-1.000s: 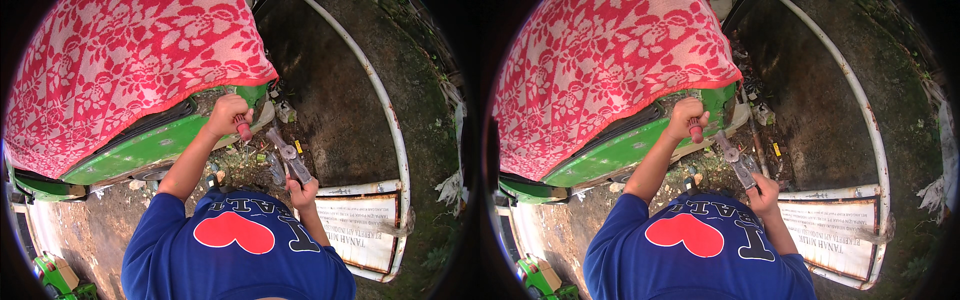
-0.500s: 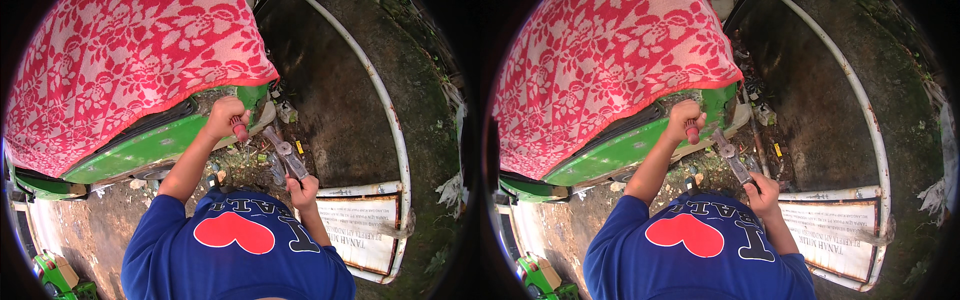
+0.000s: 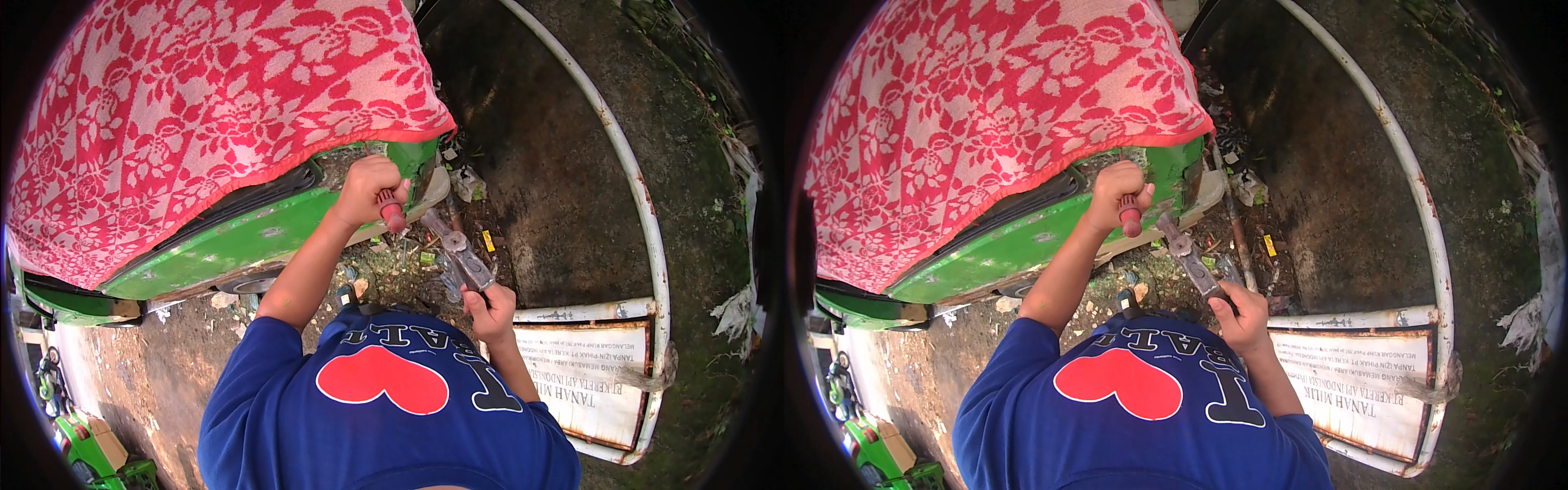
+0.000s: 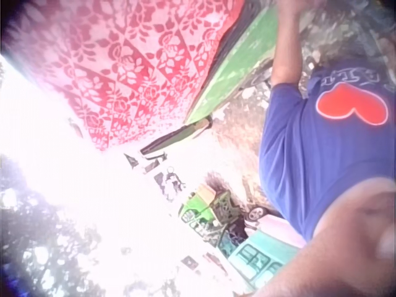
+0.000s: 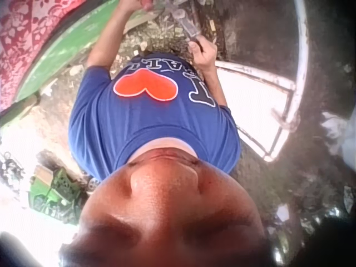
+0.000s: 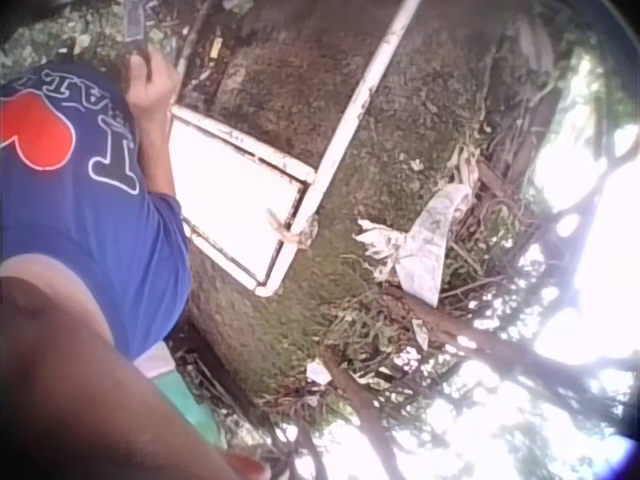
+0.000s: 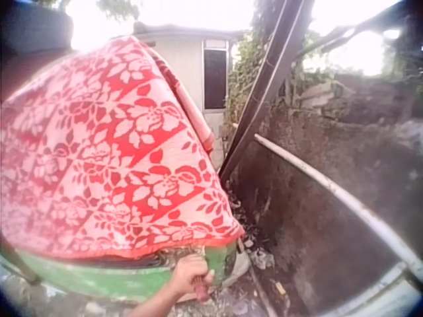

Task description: The person uses a hammer to repeatedly strike a fastener held against the edge of a green metal object covered with a red patterned cloth. The action is continuous and focused on the same spot throughout the clip.

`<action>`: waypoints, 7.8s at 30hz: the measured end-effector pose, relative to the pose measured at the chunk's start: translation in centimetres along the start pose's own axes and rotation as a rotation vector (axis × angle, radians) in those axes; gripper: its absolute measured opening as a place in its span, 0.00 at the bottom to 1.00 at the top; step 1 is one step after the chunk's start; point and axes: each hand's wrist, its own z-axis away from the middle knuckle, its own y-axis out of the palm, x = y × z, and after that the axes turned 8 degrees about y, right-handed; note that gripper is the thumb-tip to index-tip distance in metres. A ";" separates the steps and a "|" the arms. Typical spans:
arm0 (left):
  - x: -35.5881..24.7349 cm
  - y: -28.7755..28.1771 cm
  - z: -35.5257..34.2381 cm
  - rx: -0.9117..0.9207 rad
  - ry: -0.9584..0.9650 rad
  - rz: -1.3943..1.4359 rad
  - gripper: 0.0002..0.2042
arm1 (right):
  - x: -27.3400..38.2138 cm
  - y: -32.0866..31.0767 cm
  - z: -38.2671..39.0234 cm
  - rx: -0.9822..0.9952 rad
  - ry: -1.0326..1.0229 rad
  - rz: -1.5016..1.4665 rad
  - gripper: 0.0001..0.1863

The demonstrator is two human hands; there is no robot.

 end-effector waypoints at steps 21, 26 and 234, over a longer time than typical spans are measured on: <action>0.0 0.6 -0.1 0.005 0.002 0.018 0.15 | 1.9 -0.3 -1.6 0.074 -0.129 0.085 0.17; 0.1 0.4 0.4 -0.017 0.002 0.020 0.16 | -0.7 -1.1 -0.6 0.031 -0.106 -0.138 0.13; 0.0 -0.6 0.2 0.015 0.035 -0.012 0.15 | 1.0 0.7 0.3 -0.014 -0.009 -0.053 0.15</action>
